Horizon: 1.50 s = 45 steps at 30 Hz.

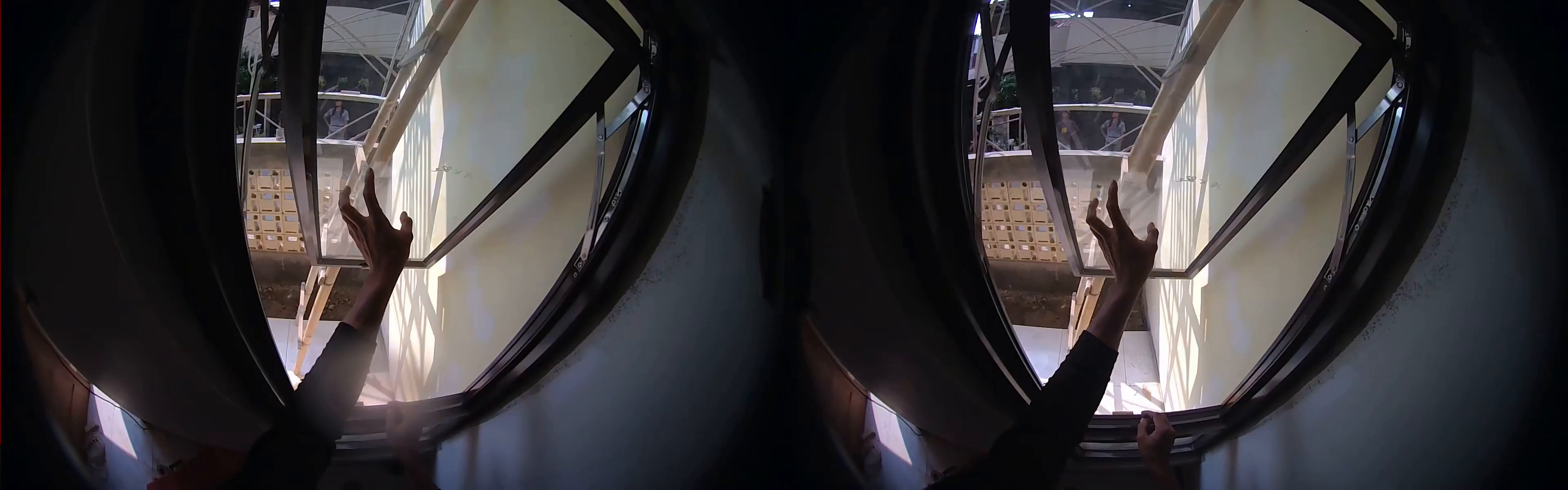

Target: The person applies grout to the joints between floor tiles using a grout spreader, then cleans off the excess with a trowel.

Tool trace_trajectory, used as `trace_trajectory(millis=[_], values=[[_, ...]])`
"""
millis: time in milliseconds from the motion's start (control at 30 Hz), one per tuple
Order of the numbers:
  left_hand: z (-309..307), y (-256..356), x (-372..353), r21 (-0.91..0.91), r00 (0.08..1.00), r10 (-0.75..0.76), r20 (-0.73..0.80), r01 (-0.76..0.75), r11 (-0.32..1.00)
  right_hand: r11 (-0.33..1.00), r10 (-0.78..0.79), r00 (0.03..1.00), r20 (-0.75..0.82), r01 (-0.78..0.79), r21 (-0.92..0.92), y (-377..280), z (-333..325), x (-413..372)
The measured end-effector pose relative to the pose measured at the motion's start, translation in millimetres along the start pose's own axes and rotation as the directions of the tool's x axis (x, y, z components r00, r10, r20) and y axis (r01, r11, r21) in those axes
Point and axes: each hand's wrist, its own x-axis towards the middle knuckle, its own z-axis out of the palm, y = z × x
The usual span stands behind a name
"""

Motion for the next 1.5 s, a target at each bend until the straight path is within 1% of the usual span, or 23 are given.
trace_trajectory(millis=[167, 300, 367, 433, 533, 567, 600, 633, 667, 733, 833, 900, 933, 967, 1000, 1067, 1100, 1200, 1300, 1333, 1367, 1467, 1500], values=[[-30, 9, -6, -0.064, 0.996, -0.074, 0.058, 0.077, 0.995, 0.955, -0.264, 0.953, -0.148, 0.280, 0.100, -81, -47, 99], [-73, 11, -24, -0.140, 0.972, -0.118, 0.202, 0.148, 0.979, 0.822, -0.560, 0.778, -0.286, 0.566, -0.069, -210, -100, 196], [-111, 14, -51, -0.233, 0.913, -0.124, 0.389, 0.227, 0.945, 0.758, -0.650, 0.699, -0.299, 0.620, -0.200, -253, -101, 234], [-168, 6, -103, -0.322, 0.805, -0.026, 0.593, 0.267, 0.908, 0.777, -0.629, 0.723, -0.287, 0.602, -0.185, -278, -83, 260], [-271, -39, -207, -0.293, 0.468, 0.119, 0.876, 0.320, 0.901, 0.800, -0.597, 0.727, -0.340, 0.567, -0.196, -295, -50, 275], [-306, -89, -278, -0.257, 0.419, 0.165, 0.893, 0.175, 0.950, 0.794, -0.608, 0.696, -0.383, 0.548, -0.263, -298, -45, 273], [-353, -104, -312, -0.154, 0.228, 0.066, 0.971, 0.396, 0.905, 0.785, -0.619, 0.669, -0.411, 0.526, -0.328, -291, -38, 269], [-401, -154, -377, 0.056, -0.024, -0.052, 0.998, 0.267, 0.962, 0.779, -0.627, 0.659, -0.417, 0.521, -0.348, -287, -34, 267], [-461, -166, -401, 0.220, -0.161, -0.183, 0.970, 0.254, 0.942, 0.771, -0.636, 0.653, -0.412, 0.515, -0.373, -286, -34, 268], [-587, -199, -450, 0.503, -0.179, -0.473, 0.863, 0.211, 0.838, 0.787, -0.614, 0.682, -0.397, 0.492, -0.372, -285, -35, 266], [-801, -260, -530, 0.821, -0.150, -0.918, 0.366, 0.518, 0.243, 0.800, -0.588, 0.732, -0.344, 0.464, -0.380, -272, -40, 275], [-913, -255, -545, 0.541, -0.113, -0.994, -0.003, 0.835, -0.097, 0.747, -0.651, 0.690, -0.317, 0.507, -0.431, -257, -34, 277], [-962, -246, -550, 0.371, -0.083, -0.990, -0.116, 0.921, -0.121, 0.695, -0.708, 0.636, -0.307, 0.550, -0.463, -248, -28, 280], [-1000, -227, -553, 0.018, -0.157, -0.932, -0.326, 0.985, -0.172, 0.790, -0.579, 0.784, -0.226, 0.471, -0.391, -244, -26, 276], [-1025, -219, -557, -0.054, -0.202, -0.890, -0.409, 0.979, -0.198, 0.866, -0.436, 0.890, -0.135, 0.374, -0.331, -248, -25, 269], [-1071, -196, -563, -0.224, -0.276, -0.843, -0.462, 0.956, -0.191, 0.913, -0.306, 0.948, -0.091, 0.266, -0.309, -254, -15, 248], [-1089, -184, -566, -0.324, -0.309, -0.832, -0.460, 0.931, -0.166, 0.906, -0.316, 0.945, -0.080, 0.276, -0.319, -253, -10, 245], [-1085, -183, -559, 0.062, -0.266, -0.819, -0.509, 0.937, -0.343, 0.901, -0.386, 0.912, -0.138, 0.340, -0.270, -240, 1, 225], [-1055, -195, -571, 0.070, -0.201, -0.918, -0.343, 0.968, -0.239, 0.944, -0.174, 0.980, 0.093, 0.138, 0.301, -256, -12, 128], [-1047, -202, -587, -0.153, -0.280, -0.910, -0.306, 0.958, -0.244, 0.928, -0.153, 0.954, 0.259, 0.048, 0.369, -255, -16, 87], [-1012, -187, -572, 0.097, -0.250, -0.910, -0.332, 0.950, -0.296, 0.926, -0.127, 0.876, 0.464, -0.063, 0.372, -255, -17, 45], [-949, -176, -546, 0.281, -0.175, -0.946, -0.274, 0.926, -0.252, 0.895, -0.074, 0.489, 0.869, -0.352, 0.275, -198, 29, -70], [-936, -180, -551, 0.329, -0.137, -0.955, -0.263, 0.918, -0.222, 0.895, 0.083, 0.361, 0.929, -0.436, 0.090, -184, 55, -111]])
